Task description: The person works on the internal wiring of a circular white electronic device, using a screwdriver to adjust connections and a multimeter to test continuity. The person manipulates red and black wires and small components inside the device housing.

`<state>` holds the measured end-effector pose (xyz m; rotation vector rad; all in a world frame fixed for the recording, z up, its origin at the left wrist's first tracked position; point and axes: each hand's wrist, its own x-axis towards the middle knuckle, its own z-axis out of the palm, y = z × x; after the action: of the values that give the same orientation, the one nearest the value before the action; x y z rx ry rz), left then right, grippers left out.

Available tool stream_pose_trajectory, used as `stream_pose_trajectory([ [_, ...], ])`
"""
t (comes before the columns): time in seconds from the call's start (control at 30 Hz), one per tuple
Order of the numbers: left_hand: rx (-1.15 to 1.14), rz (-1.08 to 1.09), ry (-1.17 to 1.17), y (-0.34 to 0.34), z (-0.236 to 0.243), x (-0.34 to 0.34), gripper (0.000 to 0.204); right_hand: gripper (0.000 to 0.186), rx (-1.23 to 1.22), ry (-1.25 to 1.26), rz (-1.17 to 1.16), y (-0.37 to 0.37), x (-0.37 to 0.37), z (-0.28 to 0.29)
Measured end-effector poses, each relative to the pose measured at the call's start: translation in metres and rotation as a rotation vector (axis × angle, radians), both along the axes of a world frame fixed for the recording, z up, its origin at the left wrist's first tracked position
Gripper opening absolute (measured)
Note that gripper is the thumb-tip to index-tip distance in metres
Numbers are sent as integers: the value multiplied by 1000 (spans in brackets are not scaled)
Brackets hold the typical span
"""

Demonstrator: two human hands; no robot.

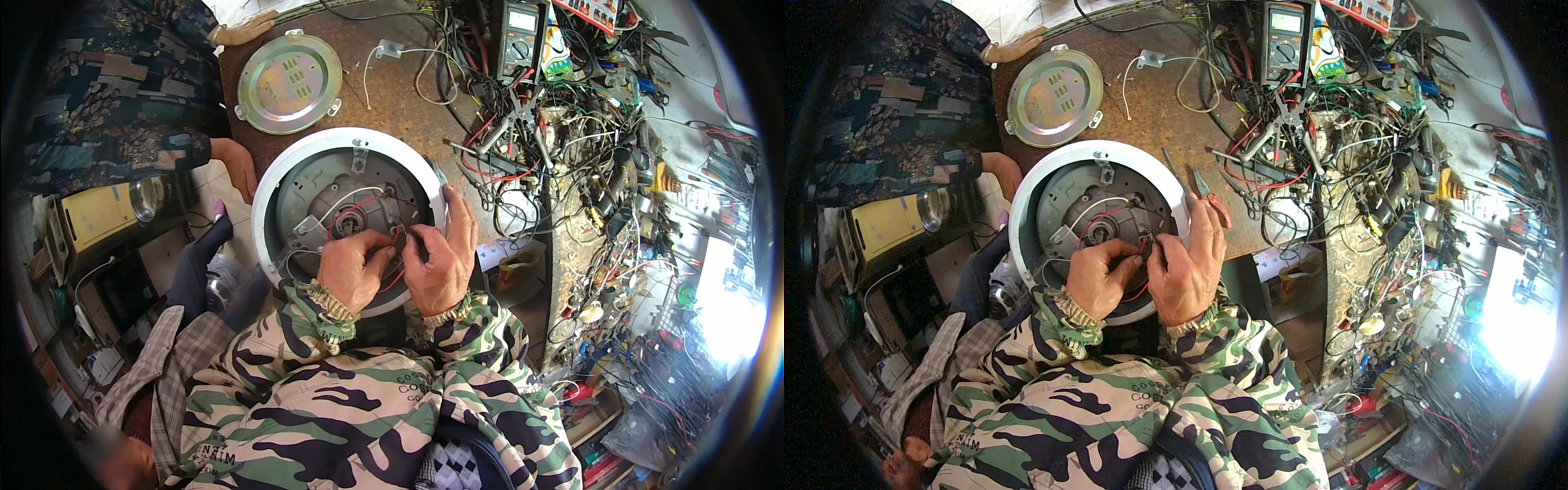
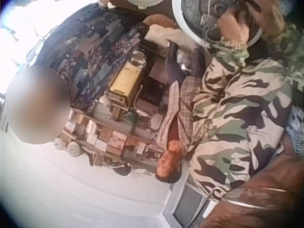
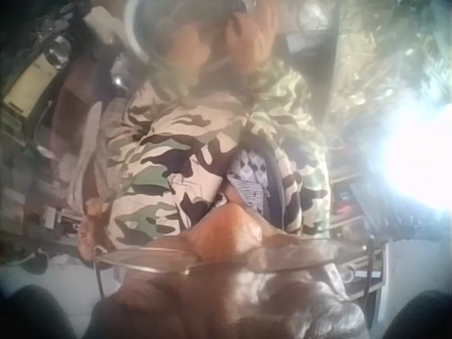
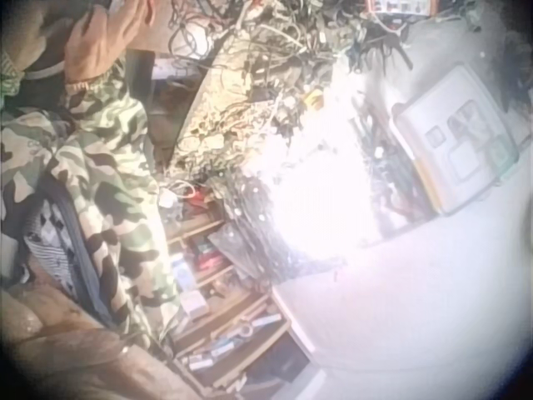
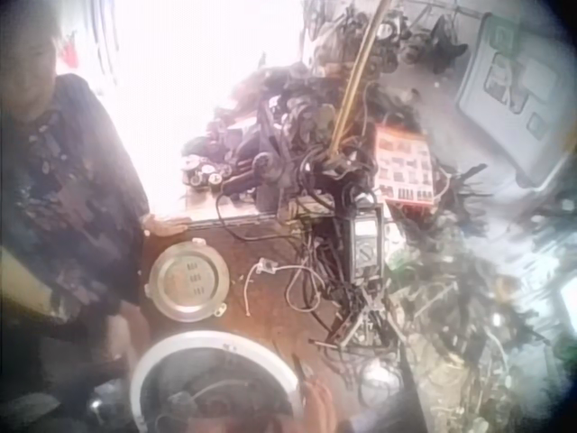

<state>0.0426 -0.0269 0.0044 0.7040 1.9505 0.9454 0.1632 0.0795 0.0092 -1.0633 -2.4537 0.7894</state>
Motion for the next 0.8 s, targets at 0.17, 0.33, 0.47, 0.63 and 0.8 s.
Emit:
stream_pose_trajectory([
  [0.17, 21, -1, 23, -1, -1, 2, 14, 19, -27, 9, 3, 1, -1, -1],
  [0.33, 27, -9, 28, 0, 0, 2, 13, 19, -73, 28, -15, -1, -1, -2],
  [0.47, 69, 10, 26, -1, -2, 3, 12, 22, -98, 27, 0, 0, -1, 0],
  [0.63, 104, 33, -32, -2, 1, 4, 12, 28, -187, 38, -14, 0, 0, 1],
  [0.8, 97, 12, -36, -1, 5, 1, 15, 27, -96, 2, 25, 7, 3, 7],
])
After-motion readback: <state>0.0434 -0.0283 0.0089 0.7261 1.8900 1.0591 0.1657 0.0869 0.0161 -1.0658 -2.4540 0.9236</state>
